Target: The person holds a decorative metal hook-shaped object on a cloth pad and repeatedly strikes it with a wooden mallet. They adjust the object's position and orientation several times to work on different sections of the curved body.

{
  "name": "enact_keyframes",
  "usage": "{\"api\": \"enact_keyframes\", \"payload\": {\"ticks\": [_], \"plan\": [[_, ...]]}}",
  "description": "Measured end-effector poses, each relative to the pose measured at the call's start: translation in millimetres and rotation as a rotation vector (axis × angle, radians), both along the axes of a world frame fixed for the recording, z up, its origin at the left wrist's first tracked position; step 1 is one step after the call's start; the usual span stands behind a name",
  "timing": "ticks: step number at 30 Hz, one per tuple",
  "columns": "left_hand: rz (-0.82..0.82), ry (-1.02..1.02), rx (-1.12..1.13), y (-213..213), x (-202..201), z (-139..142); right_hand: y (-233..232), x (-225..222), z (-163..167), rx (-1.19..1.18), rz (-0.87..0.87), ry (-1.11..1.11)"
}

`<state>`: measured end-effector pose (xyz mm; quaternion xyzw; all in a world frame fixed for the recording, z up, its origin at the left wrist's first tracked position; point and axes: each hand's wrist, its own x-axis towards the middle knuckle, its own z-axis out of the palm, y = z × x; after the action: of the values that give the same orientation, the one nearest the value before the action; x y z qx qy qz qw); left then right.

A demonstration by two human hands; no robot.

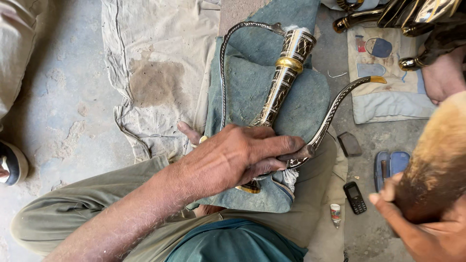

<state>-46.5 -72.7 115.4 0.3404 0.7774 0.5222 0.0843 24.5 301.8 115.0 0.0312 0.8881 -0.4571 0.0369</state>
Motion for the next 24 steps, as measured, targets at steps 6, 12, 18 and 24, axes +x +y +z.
{"api": "enact_keyframes", "payload": {"ticks": [6,12,18,24], "plan": [[-0.008,0.047,0.018,-2,-4,-2,16,-23,11,-0.377,-0.875,-0.478],[-0.035,0.035,0.033,-4,-5,-2,2,-14,25,0.63,0.092,-0.071],[-0.059,0.034,0.06,-3,-9,-2,-14,-27,20,-0.565,-1.036,-0.251],[-0.038,0.011,0.006,-1,-10,-1,-1,-14,13,0.364,-0.052,-0.103]]}}
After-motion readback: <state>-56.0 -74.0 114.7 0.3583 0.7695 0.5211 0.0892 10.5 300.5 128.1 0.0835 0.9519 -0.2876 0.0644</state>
